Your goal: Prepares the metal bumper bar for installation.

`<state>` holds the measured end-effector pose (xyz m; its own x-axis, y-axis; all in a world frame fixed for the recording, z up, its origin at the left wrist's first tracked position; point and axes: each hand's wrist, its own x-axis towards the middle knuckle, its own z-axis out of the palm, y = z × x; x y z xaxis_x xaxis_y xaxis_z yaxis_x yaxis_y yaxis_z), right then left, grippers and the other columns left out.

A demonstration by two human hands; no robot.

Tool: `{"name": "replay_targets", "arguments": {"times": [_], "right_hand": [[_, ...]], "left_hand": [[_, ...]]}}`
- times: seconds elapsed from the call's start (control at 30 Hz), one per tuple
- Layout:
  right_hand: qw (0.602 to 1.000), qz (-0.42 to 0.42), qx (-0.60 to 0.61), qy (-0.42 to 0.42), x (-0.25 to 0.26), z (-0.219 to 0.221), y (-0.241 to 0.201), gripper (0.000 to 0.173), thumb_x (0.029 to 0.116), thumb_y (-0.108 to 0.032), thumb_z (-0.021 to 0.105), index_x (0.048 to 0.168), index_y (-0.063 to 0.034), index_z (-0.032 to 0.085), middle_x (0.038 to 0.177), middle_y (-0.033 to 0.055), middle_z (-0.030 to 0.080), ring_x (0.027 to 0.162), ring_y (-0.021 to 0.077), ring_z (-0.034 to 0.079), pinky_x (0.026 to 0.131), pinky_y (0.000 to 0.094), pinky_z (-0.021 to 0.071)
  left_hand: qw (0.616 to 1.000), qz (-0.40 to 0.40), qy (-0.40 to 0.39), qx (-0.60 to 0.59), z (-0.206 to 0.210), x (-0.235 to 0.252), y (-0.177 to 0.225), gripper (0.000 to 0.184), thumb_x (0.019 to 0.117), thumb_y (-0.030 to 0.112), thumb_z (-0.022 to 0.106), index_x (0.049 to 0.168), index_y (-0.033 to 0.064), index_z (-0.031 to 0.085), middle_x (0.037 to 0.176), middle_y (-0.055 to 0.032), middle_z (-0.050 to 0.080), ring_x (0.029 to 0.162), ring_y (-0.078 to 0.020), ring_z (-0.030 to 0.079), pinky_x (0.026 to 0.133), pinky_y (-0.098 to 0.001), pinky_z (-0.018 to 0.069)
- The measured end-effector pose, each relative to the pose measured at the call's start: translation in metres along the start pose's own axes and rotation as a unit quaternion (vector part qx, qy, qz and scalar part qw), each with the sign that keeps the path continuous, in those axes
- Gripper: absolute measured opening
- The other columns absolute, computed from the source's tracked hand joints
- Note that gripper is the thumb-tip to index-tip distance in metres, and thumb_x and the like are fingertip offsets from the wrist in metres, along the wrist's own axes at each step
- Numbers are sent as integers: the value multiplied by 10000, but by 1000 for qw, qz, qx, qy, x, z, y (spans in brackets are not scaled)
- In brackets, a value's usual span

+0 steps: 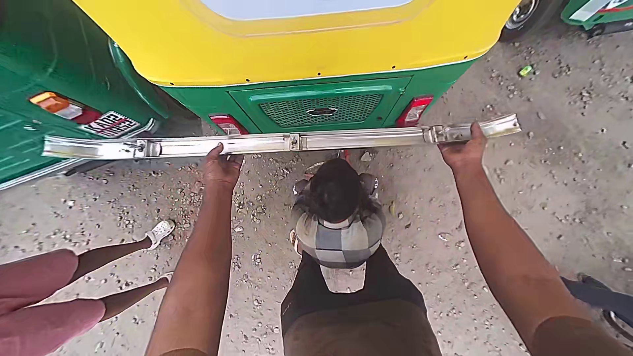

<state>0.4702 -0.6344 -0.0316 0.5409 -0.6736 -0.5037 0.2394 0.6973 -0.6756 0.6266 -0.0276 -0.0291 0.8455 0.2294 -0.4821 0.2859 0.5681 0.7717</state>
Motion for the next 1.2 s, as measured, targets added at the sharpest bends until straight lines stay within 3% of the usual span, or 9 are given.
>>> {"name": "replay_targets", "arguments": {"times": [0.13,0.37,0.47,0.53,0.67,0.87,1.0,1.2], "right_hand": [[999,47,-27,-4,78,-47,63,565,1078,-578,326,1442,-162,444,1327,127,619,1195,280,632,991,539,534],[992,56,-97,61,169,-130,151,451,1106,-500,325,1325,-153,511,1202,97,638,1104,241,642,937,494,547],[982,88,-134,103,182,-171,179,473,1097,-505,358,1397,-161,480,1280,111,627,1147,258,643,949,497,557],[977,103,-140,127,184,-194,191,490,1091,-508,383,1424,-158,464,1308,116,618,1161,267,643,955,500,561],[973,116,-132,152,186,-234,206,540,1068,-521,448,1457,-148,423,1343,118,597,1179,269,642,965,483,565],[964,146,-166,151,188,-258,221,432,1063,-374,473,1412,-122,439,1267,112,626,1092,237,665,916,439,575],[936,160,-252,184,191,-264,222,473,1065,-343,500,1485,-146,404,1401,119,559,1203,264,615,944,475,543],[927,160,-262,217,188,-278,226,429,1052,-279,528,1430,-95,443,1299,139,595,1077,246,650,869,410,575]], "left_hand": [[996,-27,82,3,-32,33,-83,377,1078,190,454,1438,86,412,1295,-164,618,1099,-291,679,932,-473,583],[980,-109,164,30,-77,83,-219,422,1080,178,379,1485,63,345,1425,-189,517,1231,-298,609,986,-464,561],[964,-151,196,93,-103,94,-259,441,1059,171,430,1482,61,367,1451,-186,508,1244,-307,602,970,-465,563],[957,-177,189,130,-116,96,-276,444,1067,180,430,1491,69,366,1455,-180,515,1218,-300,620,948,-449,570],[946,-204,203,149,-129,99,-300,384,1062,183,411,1425,61,405,1295,-159,588,1003,-224,676,827,-356,588],[945,-195,229,126,-144,105,-325,443,1023,160,483,1455,93,405,1417,-170,518,1138,-263,634,868,-403,583],[933,-215,227,177,-136,99,-324,422,1036,145,500,1440,67,408,1377,-163,509,1078,-222,626,839,-346,574],[931,-237,234,147,-204,111,-359,522,993,148,587,1474,59,407,1449,-214,506,1130,-321,664,864,-427,612]]}}
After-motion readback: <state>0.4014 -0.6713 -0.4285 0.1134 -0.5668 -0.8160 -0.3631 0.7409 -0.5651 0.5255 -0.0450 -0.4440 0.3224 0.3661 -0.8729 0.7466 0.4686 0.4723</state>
